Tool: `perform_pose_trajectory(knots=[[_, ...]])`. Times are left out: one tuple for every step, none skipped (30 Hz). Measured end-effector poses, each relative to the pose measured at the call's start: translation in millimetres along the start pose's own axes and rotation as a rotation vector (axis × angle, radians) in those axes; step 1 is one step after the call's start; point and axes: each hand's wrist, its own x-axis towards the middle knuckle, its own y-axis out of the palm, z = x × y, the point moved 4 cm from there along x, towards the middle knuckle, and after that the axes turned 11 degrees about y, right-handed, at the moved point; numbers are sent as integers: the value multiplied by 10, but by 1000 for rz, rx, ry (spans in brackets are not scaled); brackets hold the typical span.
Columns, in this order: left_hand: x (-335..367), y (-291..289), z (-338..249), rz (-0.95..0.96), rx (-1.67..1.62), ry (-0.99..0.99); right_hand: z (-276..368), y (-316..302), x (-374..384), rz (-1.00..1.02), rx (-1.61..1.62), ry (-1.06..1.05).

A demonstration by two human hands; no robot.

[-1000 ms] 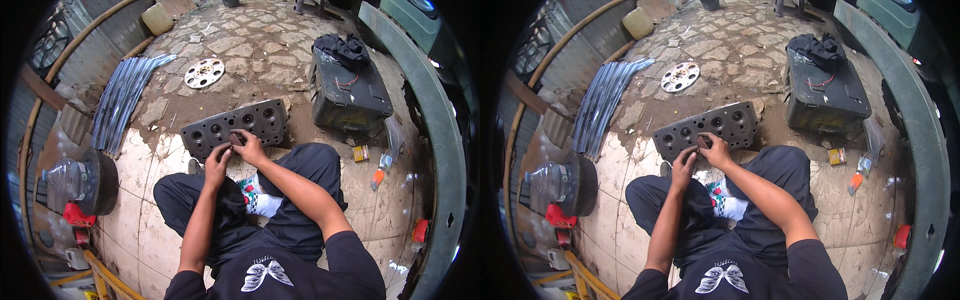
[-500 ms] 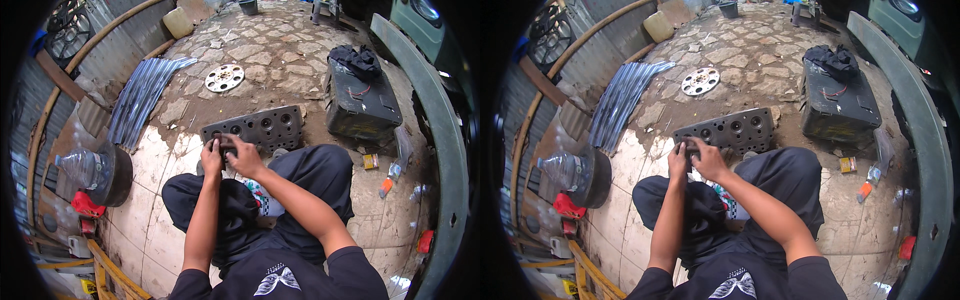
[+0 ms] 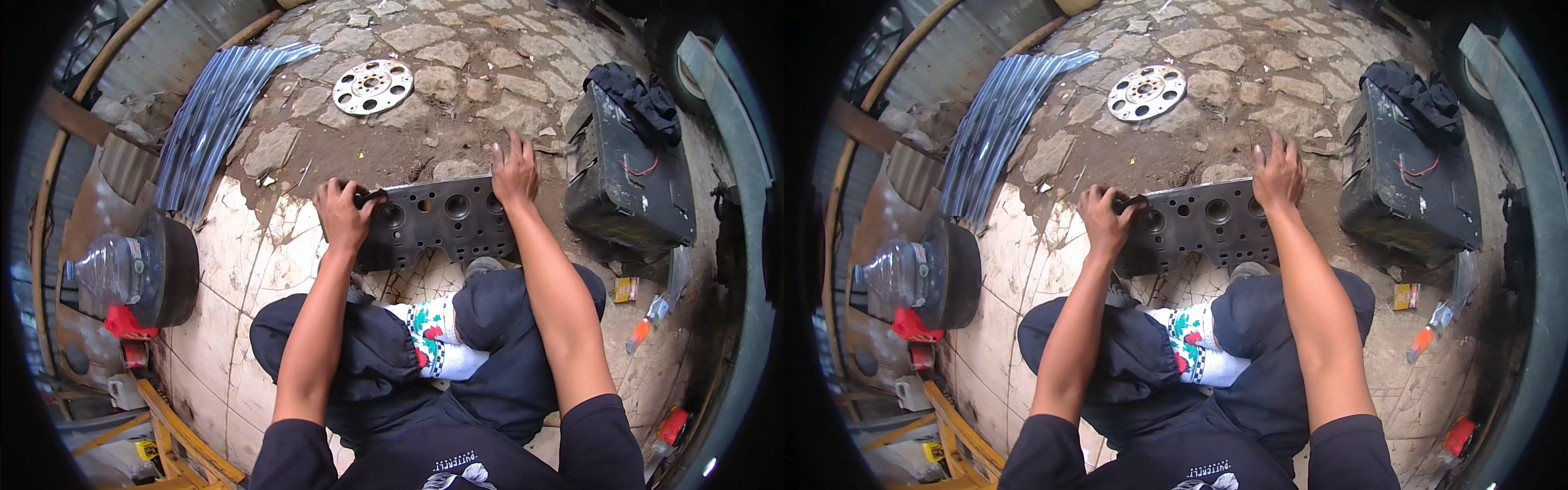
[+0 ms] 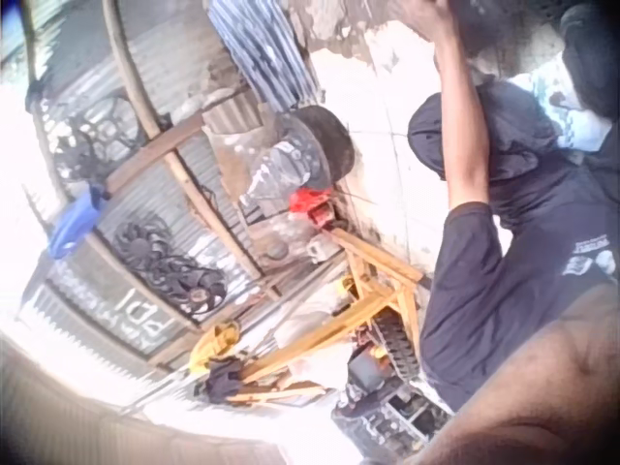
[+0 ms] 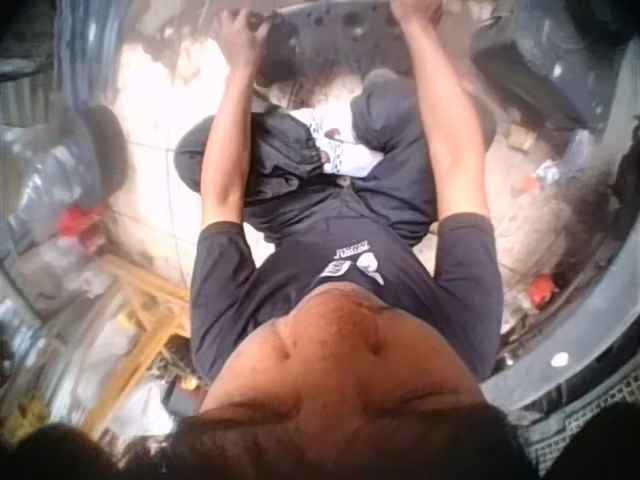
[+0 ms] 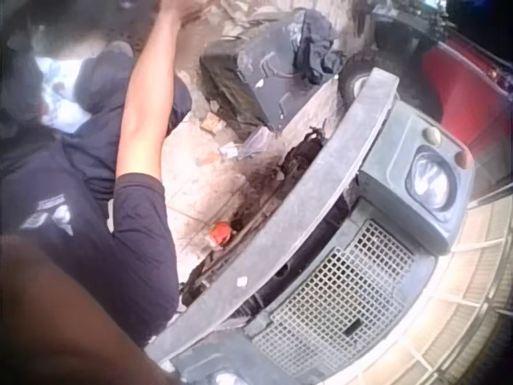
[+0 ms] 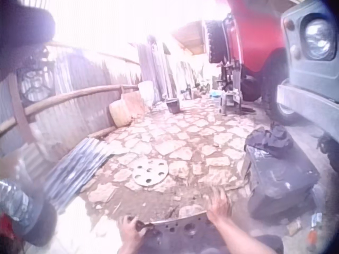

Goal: The person sits on the floor and scrubs a metal engine cylinder head with a small abrasive pad. They repeatedly rub the surface and the edges of the circular openings, then flip the part over to continue scrubbing the other side.

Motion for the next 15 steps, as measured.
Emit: perform_pose_trajectory(knots=[[-11,41,59,-5,-100,-54,-44,16,-8,-31,-45,-4],[-16,66,84,14,-156,-45,-14,13,-76,-42,-91,-13],[3,100,116,34,-215,-37,19,21,-111,-7,-105,-11],[46,138,94,48,-281,-32,-4,13,-99,-10,-97,-6],[114,184,-7,153,-151,87,-17,21,-82,-17,-82,-1],[136,250,-121,166,-170,102,-51,40,-84,-25,-67,4],[170,314,-243,174,-188,122,-56,60,-98,-35,-48,-27],[207,329,-331,176,-207,143,-60,49,-89,-16,-37,-22],[190,264,-340,185,-163,132,-70,31,-87,4,-27,-16],[123,242,-228,180,-147,108,-63,18,-87,24,-11,-11],[79,211,-52,171,-130,88,-63,23,-74,13,-14,-5],[19,185,104,163,-114,68,-73,32,-64,2,-18,1],[-16,129,174,191,-172,-2,-72,36,-57,-8,-21,6],[-2,147,166,183,-163,7,-72,44,-55,-14,-39,17],[15,193,135,175,-154,17,-69,57,-58,-19,-57,29]])
